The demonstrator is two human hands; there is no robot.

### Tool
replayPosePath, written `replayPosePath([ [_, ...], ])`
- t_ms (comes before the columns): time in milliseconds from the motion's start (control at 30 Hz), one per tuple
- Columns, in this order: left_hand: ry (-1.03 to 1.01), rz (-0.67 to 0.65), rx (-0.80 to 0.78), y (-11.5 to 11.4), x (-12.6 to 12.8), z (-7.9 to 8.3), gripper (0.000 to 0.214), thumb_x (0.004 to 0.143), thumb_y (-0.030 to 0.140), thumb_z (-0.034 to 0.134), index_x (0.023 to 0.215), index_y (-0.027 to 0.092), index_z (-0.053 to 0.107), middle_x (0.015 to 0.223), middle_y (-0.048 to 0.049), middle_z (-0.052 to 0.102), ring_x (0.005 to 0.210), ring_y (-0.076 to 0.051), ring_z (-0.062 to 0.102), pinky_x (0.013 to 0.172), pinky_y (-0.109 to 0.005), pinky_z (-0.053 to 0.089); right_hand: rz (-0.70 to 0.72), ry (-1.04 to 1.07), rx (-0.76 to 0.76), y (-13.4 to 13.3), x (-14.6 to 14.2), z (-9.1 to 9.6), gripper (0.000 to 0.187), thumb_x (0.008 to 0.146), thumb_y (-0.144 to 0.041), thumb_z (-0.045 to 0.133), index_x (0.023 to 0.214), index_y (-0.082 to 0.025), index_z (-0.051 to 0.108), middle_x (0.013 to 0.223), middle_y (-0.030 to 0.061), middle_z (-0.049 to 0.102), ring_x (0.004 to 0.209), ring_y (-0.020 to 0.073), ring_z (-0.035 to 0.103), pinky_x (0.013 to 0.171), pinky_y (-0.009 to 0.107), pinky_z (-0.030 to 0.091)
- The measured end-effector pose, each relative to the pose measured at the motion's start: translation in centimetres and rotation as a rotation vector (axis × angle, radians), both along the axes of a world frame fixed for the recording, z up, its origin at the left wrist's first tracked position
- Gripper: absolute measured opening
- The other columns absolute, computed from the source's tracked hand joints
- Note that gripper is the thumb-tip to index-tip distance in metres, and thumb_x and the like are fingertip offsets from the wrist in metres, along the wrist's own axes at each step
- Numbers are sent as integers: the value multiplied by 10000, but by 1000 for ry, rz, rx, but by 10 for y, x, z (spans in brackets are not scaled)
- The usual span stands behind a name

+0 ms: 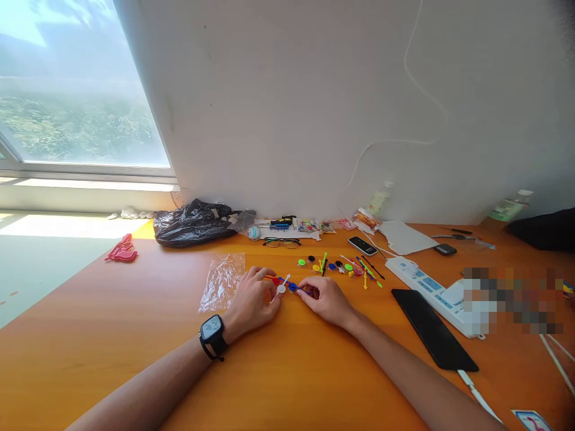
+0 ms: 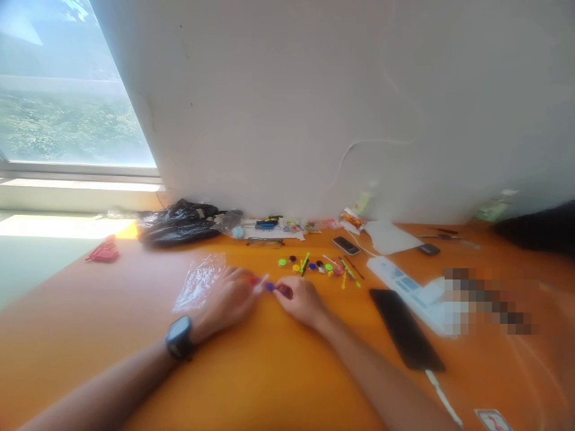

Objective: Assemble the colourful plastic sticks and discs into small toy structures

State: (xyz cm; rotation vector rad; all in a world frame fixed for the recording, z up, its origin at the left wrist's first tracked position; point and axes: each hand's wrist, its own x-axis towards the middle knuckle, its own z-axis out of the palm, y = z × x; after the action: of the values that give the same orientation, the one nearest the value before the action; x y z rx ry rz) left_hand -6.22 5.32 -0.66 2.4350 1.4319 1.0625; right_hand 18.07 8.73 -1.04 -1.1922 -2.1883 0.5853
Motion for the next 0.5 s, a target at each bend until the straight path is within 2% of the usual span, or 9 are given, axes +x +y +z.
replayPosePath([
  [167, -12, -15, -17, 0, 3, -1, 93, 922, 249, 667, 865, 240, 740, 1106, -73, 725, 1003, -263, 637, 897, -431, 531, 13, -16, 14, -3, -2, 1, 194, 946, -364, 652, 900, -224, 780, 684, 6, 658, 612, 155, 544, 580, 272, 365],
  [500, -78, -40, -58, 6, 2, -8, 130, 960, 253, 631, 875, 220, 724, 1130, -88, 699, 1038, -251, 658, 927, -409, 542, -7, -27, 49, -2, 0, 4, 203, 965, -336, 627, 892, -221, 776, 725, 16, 704, 632, 155, 579, 597, 274, 374],
])
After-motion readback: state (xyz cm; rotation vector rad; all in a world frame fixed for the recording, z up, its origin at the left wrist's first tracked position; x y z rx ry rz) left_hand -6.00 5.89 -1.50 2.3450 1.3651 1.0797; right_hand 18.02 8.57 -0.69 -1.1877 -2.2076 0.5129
